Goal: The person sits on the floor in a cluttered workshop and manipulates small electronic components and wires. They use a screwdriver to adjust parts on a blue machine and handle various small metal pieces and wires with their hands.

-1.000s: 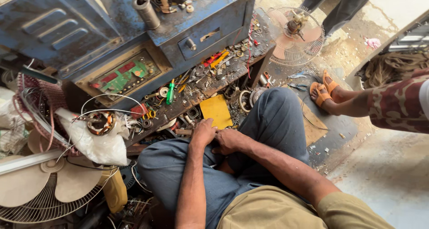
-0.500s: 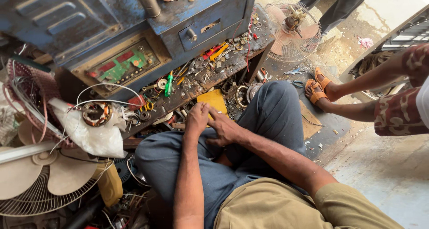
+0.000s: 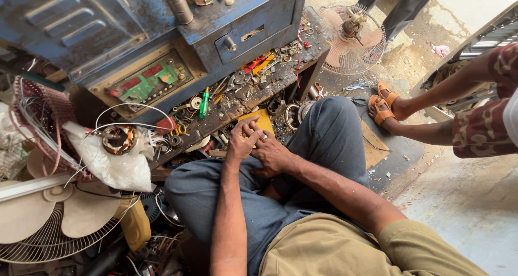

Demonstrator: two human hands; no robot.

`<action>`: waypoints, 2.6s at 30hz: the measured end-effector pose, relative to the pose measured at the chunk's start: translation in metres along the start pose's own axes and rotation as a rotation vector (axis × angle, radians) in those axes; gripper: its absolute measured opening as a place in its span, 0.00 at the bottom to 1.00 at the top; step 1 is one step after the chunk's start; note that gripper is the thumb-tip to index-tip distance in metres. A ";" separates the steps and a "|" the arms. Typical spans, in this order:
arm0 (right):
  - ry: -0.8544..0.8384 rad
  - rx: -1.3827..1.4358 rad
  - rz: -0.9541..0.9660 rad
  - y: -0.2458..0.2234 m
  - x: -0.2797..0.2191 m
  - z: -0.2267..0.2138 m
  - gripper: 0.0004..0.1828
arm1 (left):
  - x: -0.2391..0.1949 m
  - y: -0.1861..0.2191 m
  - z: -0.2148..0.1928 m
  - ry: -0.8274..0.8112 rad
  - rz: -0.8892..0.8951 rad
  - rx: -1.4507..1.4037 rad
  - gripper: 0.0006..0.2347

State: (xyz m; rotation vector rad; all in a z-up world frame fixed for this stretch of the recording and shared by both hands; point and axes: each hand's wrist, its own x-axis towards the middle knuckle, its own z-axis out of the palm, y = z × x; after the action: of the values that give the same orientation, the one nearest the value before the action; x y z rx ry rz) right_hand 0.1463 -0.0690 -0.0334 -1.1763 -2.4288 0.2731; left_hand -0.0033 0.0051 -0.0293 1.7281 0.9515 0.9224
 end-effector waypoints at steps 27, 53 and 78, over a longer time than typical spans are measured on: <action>-0.033 0.084 0.146 -0.010 0.004 -0.009 0.53 | -0.003 -0.070 0.022 -0.123 -0.148 0.700 0.23; 0.148 0.464 0.354 -0.005 0.007 -0.014 0.51 | -0.008 -0.084 0.022 -0.087 -0.098 0.702 0.12; 0.234 0.584 0.312 -0.004 -0.002 -0.009 0.39 | -0.031 -0.180 0.030 -0.168 0.084 0.464 0.16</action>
State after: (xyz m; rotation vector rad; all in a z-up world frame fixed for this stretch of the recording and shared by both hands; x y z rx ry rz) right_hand 0.1486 -0.0732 -0.0247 -1.2156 -1.7764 0.8238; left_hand -0.0246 0.0151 -0.2127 2.2110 1.0426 0.6240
